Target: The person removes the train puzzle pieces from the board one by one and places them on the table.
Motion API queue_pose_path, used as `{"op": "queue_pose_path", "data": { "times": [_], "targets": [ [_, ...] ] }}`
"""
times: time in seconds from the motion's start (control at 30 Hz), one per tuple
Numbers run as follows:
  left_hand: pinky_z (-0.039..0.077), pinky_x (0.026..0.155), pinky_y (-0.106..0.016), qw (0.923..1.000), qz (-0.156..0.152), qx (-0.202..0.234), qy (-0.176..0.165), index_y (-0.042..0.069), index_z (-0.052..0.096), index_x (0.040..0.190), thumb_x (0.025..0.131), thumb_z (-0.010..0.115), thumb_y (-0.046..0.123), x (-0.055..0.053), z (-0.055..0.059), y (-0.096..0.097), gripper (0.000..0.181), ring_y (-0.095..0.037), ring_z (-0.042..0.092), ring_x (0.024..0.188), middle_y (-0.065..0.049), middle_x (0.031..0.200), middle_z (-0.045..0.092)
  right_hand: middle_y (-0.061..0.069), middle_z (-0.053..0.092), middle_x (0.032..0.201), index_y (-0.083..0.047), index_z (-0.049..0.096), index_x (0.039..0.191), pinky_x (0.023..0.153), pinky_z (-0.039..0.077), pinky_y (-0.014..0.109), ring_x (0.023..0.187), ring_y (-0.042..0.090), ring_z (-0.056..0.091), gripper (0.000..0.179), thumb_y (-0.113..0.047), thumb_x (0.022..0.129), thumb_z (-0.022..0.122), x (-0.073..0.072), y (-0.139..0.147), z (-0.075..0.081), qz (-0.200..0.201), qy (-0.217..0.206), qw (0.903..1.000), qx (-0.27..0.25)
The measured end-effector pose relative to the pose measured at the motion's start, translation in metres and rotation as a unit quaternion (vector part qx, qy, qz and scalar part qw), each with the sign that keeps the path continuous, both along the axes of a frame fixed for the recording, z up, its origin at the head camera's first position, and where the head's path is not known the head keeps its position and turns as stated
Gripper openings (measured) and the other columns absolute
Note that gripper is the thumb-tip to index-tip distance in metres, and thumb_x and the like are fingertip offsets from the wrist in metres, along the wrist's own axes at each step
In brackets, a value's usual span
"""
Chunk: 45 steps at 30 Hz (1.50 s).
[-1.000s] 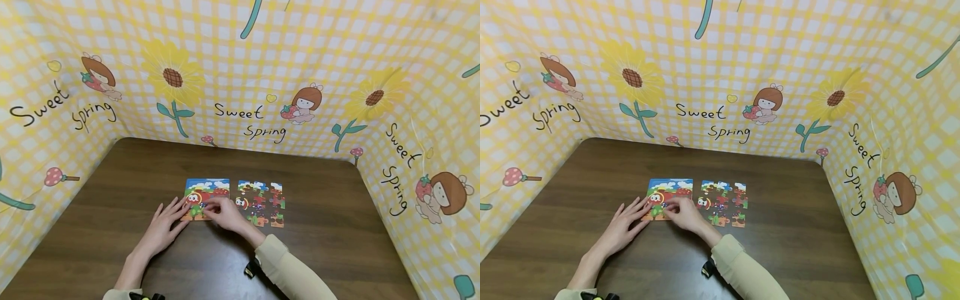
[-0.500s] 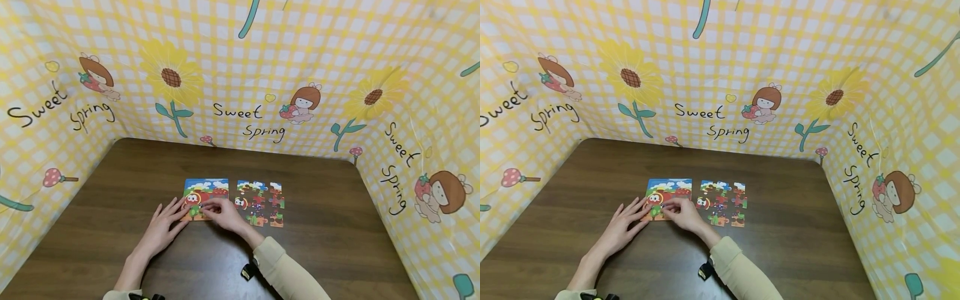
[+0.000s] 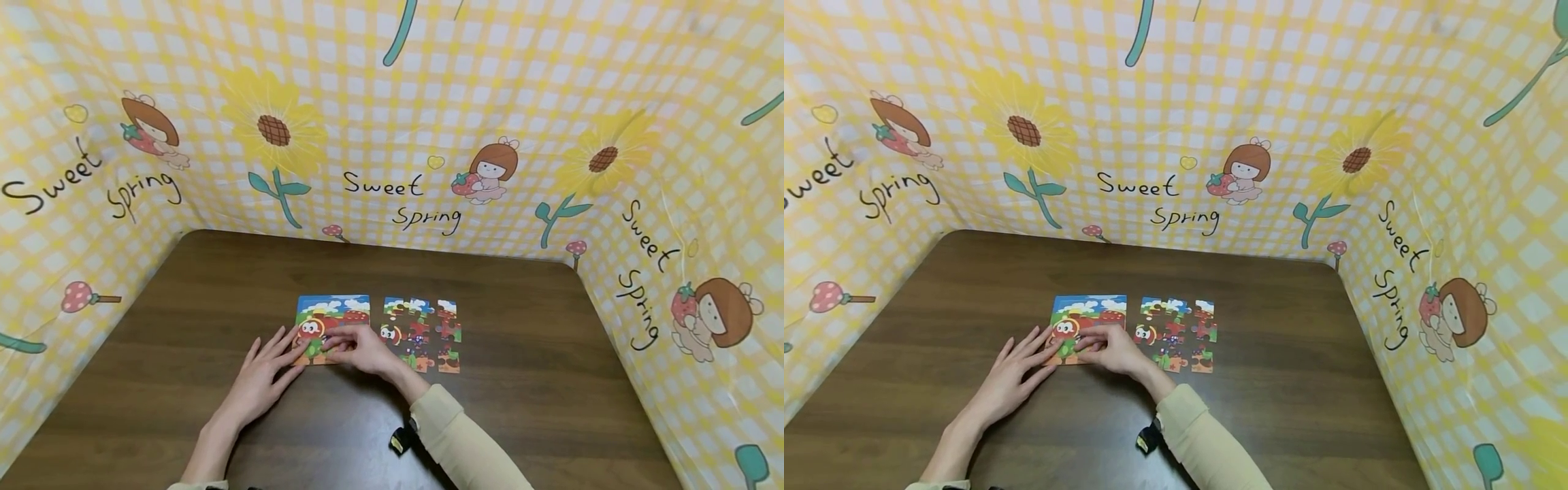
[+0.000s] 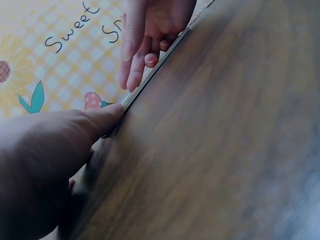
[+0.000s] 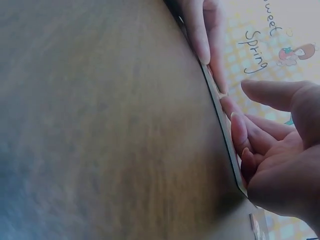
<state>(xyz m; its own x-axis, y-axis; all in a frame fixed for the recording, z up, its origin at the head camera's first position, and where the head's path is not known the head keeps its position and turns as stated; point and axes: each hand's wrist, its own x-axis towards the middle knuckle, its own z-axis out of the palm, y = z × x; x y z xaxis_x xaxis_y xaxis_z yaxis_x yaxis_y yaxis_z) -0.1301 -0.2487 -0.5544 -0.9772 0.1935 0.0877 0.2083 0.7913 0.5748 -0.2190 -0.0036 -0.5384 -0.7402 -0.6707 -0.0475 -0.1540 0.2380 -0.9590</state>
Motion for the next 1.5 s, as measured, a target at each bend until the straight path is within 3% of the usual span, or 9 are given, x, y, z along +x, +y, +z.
{"op": "queue_pose_path", "data": {
  "times": [0.2, 0.33, 0.5, 0.7, 0.8, 1.03, 1.13, 1.33, 1.5],
  "targets": [
    [0.01, 0.134, -0.074, 0.9999, 0.01, 0.0, 0.013, 0.015, 0.049, 0.167, 0.109, 0.069, 0.037, 0.0, -0.003, 0.002, 0.065, -0.045, 0.03, 0.168, -0.011, 0.178, 0.041, 0.026, 0.079, 0.129, 0.006, 0.062, 0.151, 0.082, 0.054, 0.015, 0.09, 0.001, 0.065, 0.05, -0.003, 0.104, 0.074, 0.001, 0.002, 0.001, -0.003, 0.009, 0.9999, 0.005],
    [0.011, 0.134, -0.074, 0.9998, 0.013, 0.007, 0.012, 0.012, 0.054, 0.164, 0.109, 0.068, 0.037, 0.001, -0.003, 0.001, 0.062, -0.045, 0.03, 0.167, -0.011, 0.178, 0.041, 0.026, 0.078, 0.13, 0.005, 0.062, 0.152, 0.082, 0.054, 0.015, 0.091, 0.001, 0.065, 0.049, -0.005, 0.105, 0.073, 0.003, 0.003, -0.001, 0.0, 0.011, 0.9999, -0.001],
    [0.009, 0.132, -0.077, 0.9997, 0.011, 0.02, 0.009, 0.018, 0.06, 0.16, 0.11, 0.067, 0.037, 0.0, -0.002, -0.001, 0.054, -0.046, 0.029, 0.167, -0.011, 0.177, 0.042, 0.025, 0.078, 0.13, 0.003, 0.064, 0.15, 0.082, 0.053, 0.015, 0.09, 0.0, 0.065, 0.045, -0.005, 0.106, 0.071, 0.004, 0.002, -0.003, 0.001, 0.006, 0.9999, -0.011],
    [0.01, 0.132, -0.077, 0.9997, 0.012, 0.017, 0.016, 0.017, 0.06, 0.16, 0.11, 0.069, 0.036, -0.001, -0.004, 0.0, 0.054, -0.046, 0.03, 0.167, -0.012, 0.177, 0.043, 0.018, 0.082, 0.122, -0.001, 0.073, 0.139, 0.081, 0.054, 0.018, 0.091, 0.003, 0.067, 0.033, -0.009, 0.107, 0.07, 0.007, 0.002, -0.006, -0.036, 0.043, 0.9984, 0.01],
    [0.01, 0.132, -0.077, 0.9997, 0.012, 0.011, 0.016, 0.016, 0.06, 0.16, 0.109, 0.069, 0.035, -0.001, -0.003, 0.001, 0.054, -0.046, 0.031, 0.167, -0.012, 0.177, 0.043, 0.013, 0.084, 0.117, -0.004, 0.078, 0.133, 0.079, 0.056, 0.018, 0.093, 0.009, 0.074, 0.027, -0.014, 0.109, 0.07, 0.008, 0.002, -0.005, -0.054, 0.062, 0.996, 0.035],
    [0.009, 0.133, -0.076, 0.9999, 0.009, -0.003, 0.004, 0.015, 0.059, 0.16, 0.11, 0.068, 0.037, 0.0, 0.0, 0.001, 0.055, -0.045, 0.029, 0.168, -0.01, 0.179, 0.04, 0.019, 0.084, 0.117, 0.001, 0.077, 0.133, 0.072, 0.05, 0.017, 0.11, 0.031, 0.081, 0.029, -0.015, 0.112, 0.065, 0.009, 0.001, 0.004, -0.032, 0.012, 0.9991, 0.025],
    [0.009, 0.133, -0.075, 1.0, 0.007, -0.006, 0.002, 0.017, 0.058, 0.161, 0.111, 0.066, 0.038, 0.0, 0.0, 0.001, 0.055, -0.045, 0.028, 0.168, -0.01, 0.179, 0.038, 0.019, 0.085, 0.114, 0.001, 0.078, 0.13, 0.07, 0.048, 0.018, 0.104, 0.029, 0.081, 0.027, -0.013, 0.111, 0.065, 0.011, -0.001, 0.005, -0.051, 0.016, 0.9983, 0.025],
    [0.011, 0.133, -0.076, 0.9995, 0.0, -0.028, 0.014, 0.021, 0.054, 0.164, 0.111, 0.066, 0.037, 0.002, -0.001, 0.002, 0.057, -0.046, 0.029, 0.168, -0.01, 0.18, 0.037, 0.012, 0.086, 0.108, -0.003, 0.083, 0.12, 0.073, 0.05, 0.017, 0.09, 0.011, 0.074, 0.021, -0.011, 0.109, 0.066, 0.015, -0.007, 0.004, -0.106, 0.055, 0.9921, 0.038],
    [0.01, 0.132, -0.076, 0.9987, -0.008, -0.049, 0.016, 0.023, 0.05, 0.167, 0.112, 0.063, 0.036, 0.005, 0.001, 0.002, 0.057, -0.046, 0.028, 0.168, -0.012, 0.181, 0.034, 0.015, 0.085, 0.111, -0.001, 0.083, 0.12, 0.077, 0.055, 0.019, 0.099, 0.023, 0.08, 0.022, -0.011, 0.109, 0.067, 0.014, -0.008, 0.004, -0.105, 0.055, 0.9924, 0.033]
  ]
}}
